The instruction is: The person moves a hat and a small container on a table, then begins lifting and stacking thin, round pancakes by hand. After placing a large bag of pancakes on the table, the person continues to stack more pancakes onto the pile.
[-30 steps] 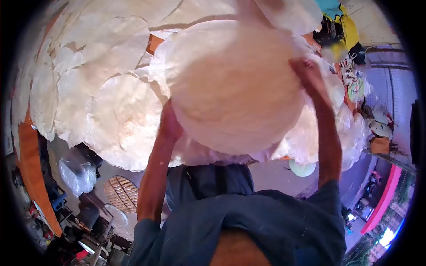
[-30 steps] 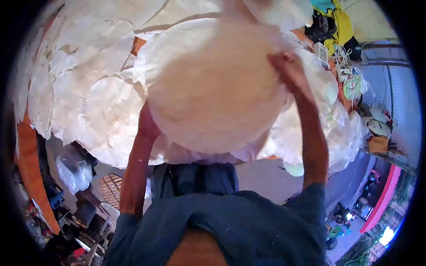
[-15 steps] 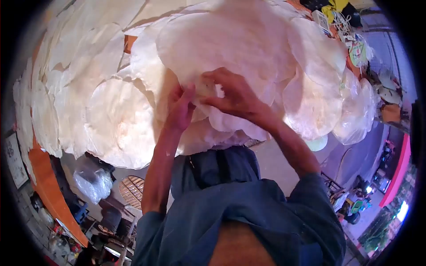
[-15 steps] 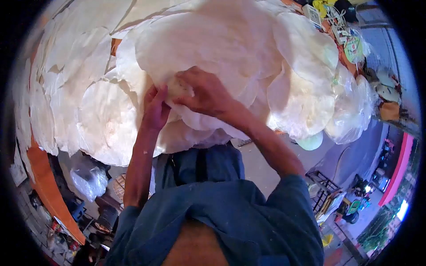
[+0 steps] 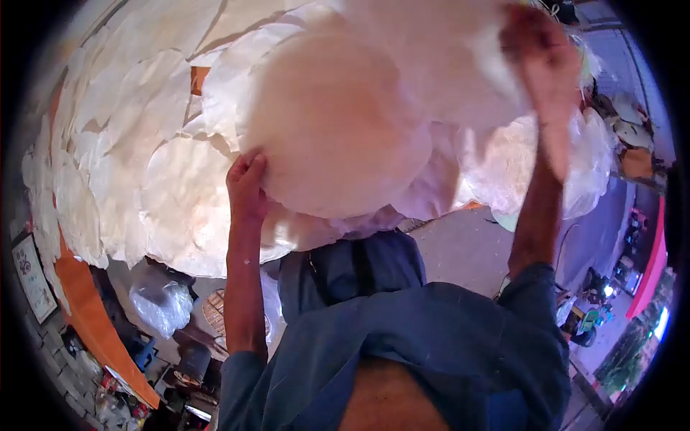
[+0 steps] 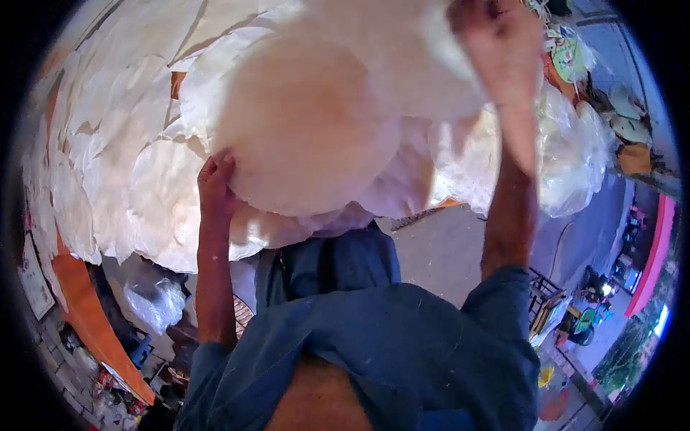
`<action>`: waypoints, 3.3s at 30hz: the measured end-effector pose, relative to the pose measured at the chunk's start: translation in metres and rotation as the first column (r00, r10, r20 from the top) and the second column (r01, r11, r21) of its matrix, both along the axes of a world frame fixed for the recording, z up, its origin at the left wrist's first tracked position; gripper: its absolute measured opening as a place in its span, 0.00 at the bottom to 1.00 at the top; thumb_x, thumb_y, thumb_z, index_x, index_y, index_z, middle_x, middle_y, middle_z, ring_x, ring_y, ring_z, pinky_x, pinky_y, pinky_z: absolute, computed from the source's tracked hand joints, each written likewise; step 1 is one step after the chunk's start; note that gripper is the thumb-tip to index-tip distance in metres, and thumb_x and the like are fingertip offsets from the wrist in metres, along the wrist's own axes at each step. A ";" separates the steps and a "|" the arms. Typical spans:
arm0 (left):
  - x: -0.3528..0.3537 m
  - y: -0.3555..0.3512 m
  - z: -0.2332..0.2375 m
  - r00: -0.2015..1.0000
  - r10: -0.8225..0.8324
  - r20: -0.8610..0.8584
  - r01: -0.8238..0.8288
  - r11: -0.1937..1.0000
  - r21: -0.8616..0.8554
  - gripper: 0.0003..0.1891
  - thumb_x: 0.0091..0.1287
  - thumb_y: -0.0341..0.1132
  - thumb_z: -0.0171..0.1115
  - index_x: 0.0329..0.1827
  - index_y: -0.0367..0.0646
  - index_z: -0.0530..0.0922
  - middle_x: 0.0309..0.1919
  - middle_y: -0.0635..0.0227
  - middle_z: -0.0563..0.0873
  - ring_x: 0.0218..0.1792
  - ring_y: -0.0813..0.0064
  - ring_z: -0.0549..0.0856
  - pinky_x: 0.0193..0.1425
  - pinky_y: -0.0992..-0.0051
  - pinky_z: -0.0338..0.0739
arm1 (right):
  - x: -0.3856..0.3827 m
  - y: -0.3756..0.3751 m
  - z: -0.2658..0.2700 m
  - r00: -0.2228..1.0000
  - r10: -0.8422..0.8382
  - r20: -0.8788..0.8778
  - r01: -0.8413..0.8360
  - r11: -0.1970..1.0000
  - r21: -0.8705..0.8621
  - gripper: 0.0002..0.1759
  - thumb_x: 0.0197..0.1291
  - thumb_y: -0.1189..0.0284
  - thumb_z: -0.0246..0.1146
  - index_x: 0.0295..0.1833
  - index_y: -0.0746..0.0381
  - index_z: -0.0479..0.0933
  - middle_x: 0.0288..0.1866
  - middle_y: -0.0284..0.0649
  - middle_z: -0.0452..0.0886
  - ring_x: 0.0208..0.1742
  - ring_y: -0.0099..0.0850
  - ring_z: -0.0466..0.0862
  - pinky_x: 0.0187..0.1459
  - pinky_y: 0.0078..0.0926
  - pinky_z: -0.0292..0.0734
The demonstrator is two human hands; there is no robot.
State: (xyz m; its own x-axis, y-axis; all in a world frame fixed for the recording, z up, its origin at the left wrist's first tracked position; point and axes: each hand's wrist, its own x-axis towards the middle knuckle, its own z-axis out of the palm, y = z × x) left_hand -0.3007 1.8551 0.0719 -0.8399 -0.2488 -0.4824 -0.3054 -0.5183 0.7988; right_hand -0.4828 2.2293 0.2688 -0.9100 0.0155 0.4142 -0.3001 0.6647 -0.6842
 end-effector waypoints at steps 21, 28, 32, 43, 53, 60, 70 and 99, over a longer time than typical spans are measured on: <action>0.001 -0.001 -0.004 0.991 -0.105 0.085 0.120 0.974 -0.194 0.15 0.68 0.27 0.56 0.57 0.34 0.75 0.50 0.62 0.83 0.51 0.70 0.84 0.56 0.70 0.80 | 0.084 0.022 -0.007 0.908 0.044 0.417 0.268 0.703 -0.659 0.09 0.67 0.65 0.65 0.44 0.60 0.82 0.34 0.26 0.81 0.33 0.14 0.79 0.33 0.17 0.73; -0.001 0.010 -0.002 0.998 -0.035 0.045 0.040 0.993 -0.114 0.11 0.69 0.27 0.56 0.52 0.36 0.77 0.46 0.64 0.84 0.46 0.73 0.84 0.51 0.73 0.80 | 0.060 0.048 0.072 0.984 0.002 0.179 0.176 0.152 -0.973 0.11 0.70 0.74 0.56 0.54 0.66 0.74 0.42 0.37 0.82 0.37 0.28 0.84 0.44 0.30 0.86; 0.004 0.001 -0.023 0.999 -0.040 0.032 0.044 0.991 -0.124 0.15 0.71 0.27 0.53 0.58 0.34 0.75 0.51 0.61 0.84 0.50 0.70 0.84 0.54 0.70 0.80 | -0.035 0.104 0.035 0.995 0.026 0.095 0.087 0.231 -0.969 0.08 0.71 0.78 0.51 0.50 0.71 0.70 0.45 0.44 0.77 0.38 0.39 0.84 0.44 0.37 0.90; -0.006 0.044 0.025 0.999 0.055 0.000 -0.054 0.989 -0.136 0.15 0.69 0.24 0.54 0.58 0.36 0.76 0.48 0.66 0.84 0.47 0.75 0.83 0.54 0.73 0.78 | -0.277 0.165 -0.088 0.876 0.482 0.000 -0.112 0.204 -0.973 0.13 0.75 0.71 0.46 0.50 0.70 0.70 0.45 0.48 0.80 0.46 0.42 0.85 0.47 0.36 0.87; -0.033 0.108 0.090 0.852 -0.522 0.044 0.401 0.596 -0.696 0.12 0.68 0.23 0.58 0.53 0.34 0.80 0.42 0.58 0.87 0.40 0.76 0.84 0.45 0.76 0.79 | 0.054 -0.071 -0.111 0.426 0.770 0.475 -0.436 0.635 -0.638 0.35 0.62 0.53 0.66 0.67 0.65 0.70 0.47 0.48 0.86 0.45 0.35 0.87 0.50 0.36 0.80; -0.044 0.159 0.120 0.626 -0.770 -0.124 0.291 0.378 -0.879 0.13 0.67 0.26 0.60 0.52 0.30 0.78 0.41 0.57 0.84 0.39 0.70 0.86 0.40 0.75 0.81 | 0.071 -0.057 -0.115 0.698 0.588 0.409 -0.170 0.691 -0.702 0.23 0.63 0.63 0.64 0.57 0.68 0.78 0.39 0.46 0.87 0.39 0.35 0.87 0.40 0.31 0.81; -0.008 0.114 0.101 0.824 -0.532 -0.193 0.290 0.690 -0.663 0.11 0.68 0.21 0.58 0.53 0.32 0.78 0.39 0.60 0.85 0.37 0.72 0.86 0.42 0.73 0.85 | 0.001 0.152 0.044 0.959 0.187 -0.215 -0.060 0.870 0.489 0.10 0.73 0.74 0.53 0.47 0.65 0.80 0.25 0.32 0.79 0.22 0.25 0.74 0.28 0.23 0.77; 0.027 0.114 0.060 0.458 -0.889 -0.011 0.260 0.146 -0.955 0.15 0.61 0.23 0.62 0.53 0.36 0.80 0.41 0.55 0.86 0.40 0.58 0.85 0.46 0.67 0.81 | 0.272 0.247 -0.190 0.466 -0.702 0.538 0.885 0.375 -0.277 0.19 0.63 0.63 0.66 0.51 0.67 0.79 0.33 0.38 0.81 0.29 0.26 0.83 0.29 0.22 0.79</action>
